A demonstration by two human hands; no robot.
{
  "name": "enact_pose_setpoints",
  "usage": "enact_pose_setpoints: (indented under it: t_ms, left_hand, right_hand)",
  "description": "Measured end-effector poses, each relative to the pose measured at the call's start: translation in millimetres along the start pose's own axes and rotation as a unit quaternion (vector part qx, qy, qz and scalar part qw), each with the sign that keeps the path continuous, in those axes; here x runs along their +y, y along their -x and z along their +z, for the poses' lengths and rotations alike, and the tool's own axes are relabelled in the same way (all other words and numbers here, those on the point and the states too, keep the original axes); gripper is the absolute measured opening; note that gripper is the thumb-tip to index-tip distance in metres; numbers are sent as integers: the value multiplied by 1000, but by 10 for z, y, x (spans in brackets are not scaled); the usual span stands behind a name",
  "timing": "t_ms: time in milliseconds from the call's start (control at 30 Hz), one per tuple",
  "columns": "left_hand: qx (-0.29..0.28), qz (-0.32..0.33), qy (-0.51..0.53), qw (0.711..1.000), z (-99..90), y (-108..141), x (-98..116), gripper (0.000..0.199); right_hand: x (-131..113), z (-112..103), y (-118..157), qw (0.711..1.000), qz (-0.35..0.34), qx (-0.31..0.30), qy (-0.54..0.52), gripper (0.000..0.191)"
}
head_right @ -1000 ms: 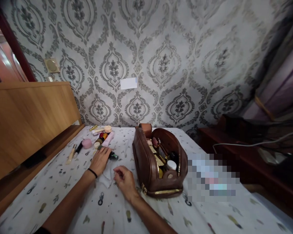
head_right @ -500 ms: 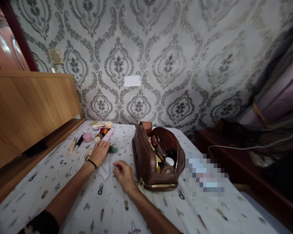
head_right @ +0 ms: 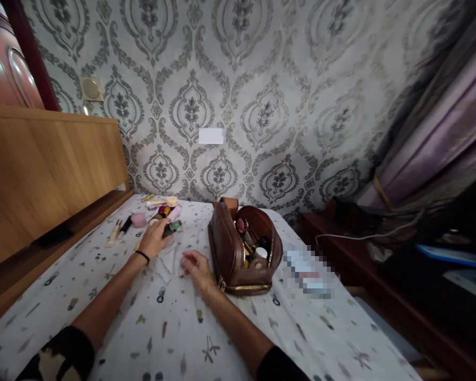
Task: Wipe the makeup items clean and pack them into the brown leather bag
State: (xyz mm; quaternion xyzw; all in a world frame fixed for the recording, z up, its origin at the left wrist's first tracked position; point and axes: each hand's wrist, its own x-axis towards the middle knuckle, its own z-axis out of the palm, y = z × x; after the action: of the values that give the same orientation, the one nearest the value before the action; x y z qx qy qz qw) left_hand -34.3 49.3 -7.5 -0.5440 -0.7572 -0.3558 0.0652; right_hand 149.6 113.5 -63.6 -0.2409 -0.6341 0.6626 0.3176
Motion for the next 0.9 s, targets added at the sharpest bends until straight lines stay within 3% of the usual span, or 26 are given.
enact_pose_setpoints:
  t_ms: [133, 333, 433, 567, 700, 800, 900]
  left_hand:
    - [16, -4, 133, 991, -135, -59, 135, 42]
    - [-94, 18, 366, 926, -39, 56, 539, 40]
    - [-149, 24, 339, 929, -38, 121, 550, 37]
    - [-156, 23, 157, 975, -171, 240, 282, 31]
    - [-173, 18, 75, 982, -210, 422, 85, 25]
    - [-146, 11, 74, 986, -131, 482, 98, 11]
    - [-82, -10, 111, 990, -71, 440, 134, 13]
  right_hand:
    - [-85, 8, 101, 1000, -11, 4, -28, 46]
    - [-218, 74, 249, 996, -47, -18, -71, 48]
    - [-213, 42, 309, 997, -18, -9, -73, 43]
    - [-195, -28, 385, 994, 18, -8, -103, 43]
    - [-223, -49, 405, 989, 46, 2, -137, 50]
    - [-227, -50, 398, 988, 54, 7, -147, 51]
    - [-185, -63, 389, 991, 41, 10, -124, 50]
